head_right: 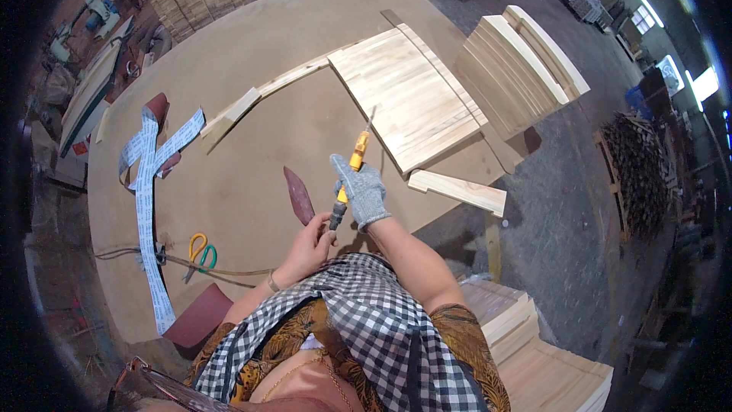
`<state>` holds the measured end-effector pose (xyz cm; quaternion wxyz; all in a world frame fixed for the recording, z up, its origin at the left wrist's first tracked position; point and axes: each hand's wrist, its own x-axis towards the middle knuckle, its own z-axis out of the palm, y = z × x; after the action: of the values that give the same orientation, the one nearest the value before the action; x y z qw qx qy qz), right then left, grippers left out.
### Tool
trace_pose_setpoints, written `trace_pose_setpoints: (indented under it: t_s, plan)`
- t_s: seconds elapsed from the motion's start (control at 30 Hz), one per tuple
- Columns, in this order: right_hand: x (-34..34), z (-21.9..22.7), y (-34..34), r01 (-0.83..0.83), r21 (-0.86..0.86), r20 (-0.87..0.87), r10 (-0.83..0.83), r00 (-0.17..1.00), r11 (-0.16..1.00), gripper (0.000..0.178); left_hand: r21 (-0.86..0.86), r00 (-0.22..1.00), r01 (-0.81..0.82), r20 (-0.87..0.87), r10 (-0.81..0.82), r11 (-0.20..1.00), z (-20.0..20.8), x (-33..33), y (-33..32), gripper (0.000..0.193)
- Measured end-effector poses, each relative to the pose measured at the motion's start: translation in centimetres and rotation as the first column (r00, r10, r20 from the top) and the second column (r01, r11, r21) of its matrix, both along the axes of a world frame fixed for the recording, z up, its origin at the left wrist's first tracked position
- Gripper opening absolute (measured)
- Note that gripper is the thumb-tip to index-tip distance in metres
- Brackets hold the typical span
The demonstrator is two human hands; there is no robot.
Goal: Apply glue using a glue gun and sand the edges of wooden components.
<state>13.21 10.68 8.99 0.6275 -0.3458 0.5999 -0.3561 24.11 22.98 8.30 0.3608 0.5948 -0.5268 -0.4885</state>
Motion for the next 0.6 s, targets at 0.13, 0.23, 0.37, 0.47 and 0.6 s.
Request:
trace_pose_setpoints:
  t_s: [0.13, 0.23, 0.37, 0.47, 0.6]
  plan:
    - [0.2, 0.5, -2.4, 0.043, -0.014, 0.04, -0.042, 0.998, 0.999, 0.041, -0.041, 0.991, -0.08, -0.114, 0.075, 0.996, 1.1, 0.1, -1.0, 0.032]
    - [-0.7, 0.2, -5.2, 0.166, -0.022, 0.097, -0.163, 0.982, 0.986, 0.036, -0.26, 0.99, -0.031, 0.124, 0.065, 0.965, 1.7, 0.8, -2.6, 0.029]
    - [0.2, -1.1, -5.0, 0.161, 0.004, 0.085, -0.161, 0.983, 0.987, 0.039, -0.27, 0.98, -0.004, 0.192, 0.058, 0.963, 2.1, 1.6, -2.4, 0.026]
    - [1.8, 0.0, -4.0, -0.031, 0.047, 0.012, 0.03, 0.999, 0.998, 0.044, 0.106, 0.986, 0.04, 0.157, -0.056, 0.994, 3.2, 1.7, -1.3, 0.025]
    - [0.8, 1.3, -7.2, 0.051, -0.04, 0.083, -0.047, 0.995, 0.998, 0.038, -0.196, 0.994, -0.083, 0.048, 0.094, 0.977, 1.8, 2.1, -0.8, 0.031]
